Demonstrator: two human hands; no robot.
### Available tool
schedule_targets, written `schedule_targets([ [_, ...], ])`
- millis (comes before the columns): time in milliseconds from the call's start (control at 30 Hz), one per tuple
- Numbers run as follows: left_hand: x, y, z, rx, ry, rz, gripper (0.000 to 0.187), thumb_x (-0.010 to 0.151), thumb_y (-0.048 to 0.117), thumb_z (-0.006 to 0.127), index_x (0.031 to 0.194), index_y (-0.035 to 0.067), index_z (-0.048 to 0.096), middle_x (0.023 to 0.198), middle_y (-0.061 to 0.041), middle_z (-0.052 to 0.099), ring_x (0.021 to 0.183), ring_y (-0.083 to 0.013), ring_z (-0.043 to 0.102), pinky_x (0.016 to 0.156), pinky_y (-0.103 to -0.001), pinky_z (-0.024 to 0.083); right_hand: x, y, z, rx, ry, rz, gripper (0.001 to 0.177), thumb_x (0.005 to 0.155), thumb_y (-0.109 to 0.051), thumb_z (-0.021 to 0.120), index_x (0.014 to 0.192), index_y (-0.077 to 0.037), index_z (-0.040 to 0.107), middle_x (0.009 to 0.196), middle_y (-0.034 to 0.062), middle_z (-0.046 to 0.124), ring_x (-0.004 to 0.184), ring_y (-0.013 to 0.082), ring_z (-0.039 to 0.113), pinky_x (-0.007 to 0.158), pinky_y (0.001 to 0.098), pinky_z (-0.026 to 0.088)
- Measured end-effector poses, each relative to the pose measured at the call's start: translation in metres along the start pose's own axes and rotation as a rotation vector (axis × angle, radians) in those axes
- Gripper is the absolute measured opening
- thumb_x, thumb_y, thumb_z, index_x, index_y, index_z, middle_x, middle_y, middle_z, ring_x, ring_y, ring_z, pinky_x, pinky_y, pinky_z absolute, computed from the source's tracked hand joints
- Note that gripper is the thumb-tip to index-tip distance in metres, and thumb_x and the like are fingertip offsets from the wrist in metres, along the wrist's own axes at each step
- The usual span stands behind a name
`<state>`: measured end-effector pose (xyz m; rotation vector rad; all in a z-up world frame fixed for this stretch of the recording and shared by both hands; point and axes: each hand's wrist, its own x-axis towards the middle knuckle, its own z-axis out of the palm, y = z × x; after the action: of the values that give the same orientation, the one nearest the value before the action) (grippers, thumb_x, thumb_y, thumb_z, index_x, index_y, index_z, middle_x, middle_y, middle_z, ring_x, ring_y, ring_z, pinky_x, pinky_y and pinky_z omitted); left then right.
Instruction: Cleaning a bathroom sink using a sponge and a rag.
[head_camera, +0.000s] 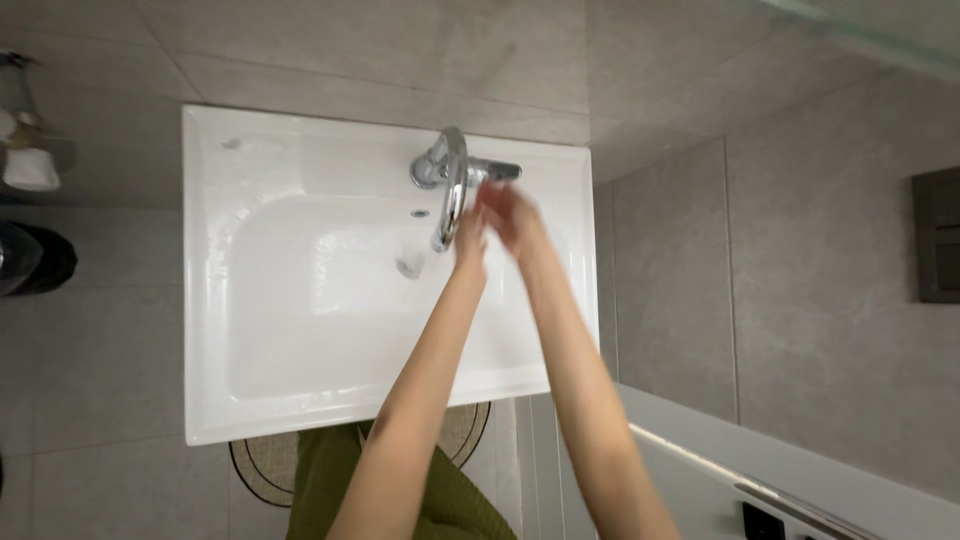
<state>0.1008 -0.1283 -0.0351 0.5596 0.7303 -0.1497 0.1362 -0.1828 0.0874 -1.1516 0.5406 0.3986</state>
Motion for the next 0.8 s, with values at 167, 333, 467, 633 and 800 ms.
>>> schedule_targets([
  [167,-0.051,0.011,-0.115,-0.296,-0.012,-0.172,0.036,0.103,0.038,0.045,0.122,0.014,0.062,0.113,-0.009,0.070,0.104,-0.0233,0.065,0.092,-0.039,0.050,-0.021,0.143,0.002,0.135,-0.085,0.236,0.034,0.108,-0.028,0.040,0.099,-0.005,0.063,0.094,0.0170,0.065,0.085,0.0323,0.063,0.076,0.0441,0.055],
  [333,-0.056,0.059,-0.129,-0.489,-0.034,-0.077,0.042,0.103,0.035,0.039,0.116,0.003,0.062,0.109,-0.011,0.072,0.106,-0.0256,0.067,0.100,-0.039,0.052,-0.035,0.172,0.052,0.682,-0.080,0.278,0.020,0.102,-0.014,0.043,0.101,-0.002,0.059,0.103,0.0167,0.066,0.095,0.0310,0.066,0.091,0.0480,0.057],
  [467,-0.082,0.094,-0.116,-0.478,-0.033,0.023,0.041,0.098,0.038,0.040,0.106,0.005,0.063,0.099,-0.011,0.070,0.096,-0.0261,0.067,0.092,-0.040,0.054,-0.061,0.153,0.085,0.555,-0.147,0.180,0.017,0.099,-0.011,0.046,0.099,0.000,0.059,0.103,0.0183,0.068,0.099,0.0321,0.066,0.095,0.0442,0.056],
  [633,-0.149,0.167,-0.058,-0.255,0.075,0.146,0.024,0.100,0.023,0.055,0.098,0.001,0.066,0.092,-0.007,0.066,0.090,-0.0209,0.065,0.084,-0.034,0.056,-0.083,0.128,0.109,0.774,-0.342,0.182,0.017,0.101,-0.008,0.049,0.100,0.001,0.063,0.097,0.0157,0.070,0.096,0.0283,0.066,0.093,0.0400,0.057],
  [800,-0.160,0.186,0.046,-0.399,-0.196,0.175,0.020,0.102,0.021,0.052,0.099,0.004,0.061,0.095,-0.007,0.065,0.087,-0.0186,0.063,0.072,-0.032,0.055,-0.114,0.001,0.121,0.604,-0.281,-0.094,0.024,0.106,-0.012,0.043,0.105,0.001,0.063,0.106,0.0182,0.071,0.102,0.0280,0.067,0.098,0.0388,0.056],
])
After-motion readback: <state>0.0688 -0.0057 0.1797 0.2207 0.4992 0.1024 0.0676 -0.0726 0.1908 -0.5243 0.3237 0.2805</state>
